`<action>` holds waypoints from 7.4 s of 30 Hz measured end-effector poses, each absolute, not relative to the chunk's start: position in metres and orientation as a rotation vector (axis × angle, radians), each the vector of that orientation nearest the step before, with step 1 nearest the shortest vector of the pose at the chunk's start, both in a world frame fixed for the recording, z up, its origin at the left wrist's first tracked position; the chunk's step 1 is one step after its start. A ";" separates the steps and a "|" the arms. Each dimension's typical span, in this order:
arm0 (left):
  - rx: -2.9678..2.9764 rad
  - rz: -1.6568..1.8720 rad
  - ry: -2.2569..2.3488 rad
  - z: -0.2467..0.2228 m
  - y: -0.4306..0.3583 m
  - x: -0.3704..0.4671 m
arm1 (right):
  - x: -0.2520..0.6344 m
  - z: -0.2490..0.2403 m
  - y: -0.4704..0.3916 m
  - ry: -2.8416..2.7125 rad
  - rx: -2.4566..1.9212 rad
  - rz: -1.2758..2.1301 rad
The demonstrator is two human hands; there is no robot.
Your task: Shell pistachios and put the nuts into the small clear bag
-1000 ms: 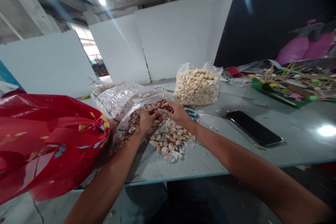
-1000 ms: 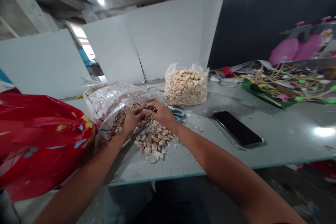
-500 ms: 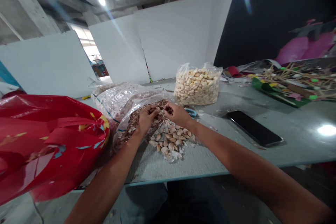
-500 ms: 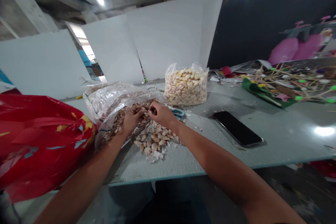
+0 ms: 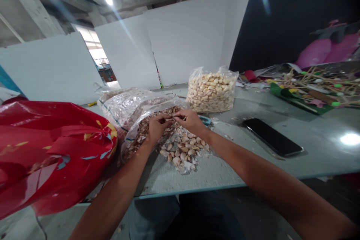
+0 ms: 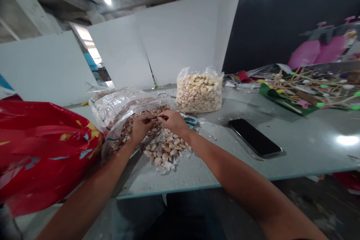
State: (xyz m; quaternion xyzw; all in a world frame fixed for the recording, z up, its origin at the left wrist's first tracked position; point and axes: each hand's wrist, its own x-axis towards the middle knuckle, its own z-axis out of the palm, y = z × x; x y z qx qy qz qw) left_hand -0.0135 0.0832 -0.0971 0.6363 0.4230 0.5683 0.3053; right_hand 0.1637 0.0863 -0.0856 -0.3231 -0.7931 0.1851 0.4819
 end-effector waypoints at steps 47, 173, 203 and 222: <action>2.646 1.263 1.215 -0.090 0.078 -0.024 | 0.160 -0.082 0.080 -1.949 -0.996 0.526; 1.637 1.404 1.062 -0.098 0.078 0.001 | 0.165 -0.093 0.090 -1.782 -0.875 0.456; 2.045 1.388 1.223 -0.100 0.077 -0.013 | 0.164 -0.092 0.087 -1.950 -0.970 0.471; 1.974 1.351 1.117 -0.089 0.072 -0.009 | 0.164 -0.096 0.084 -1.949 -0.908 0.457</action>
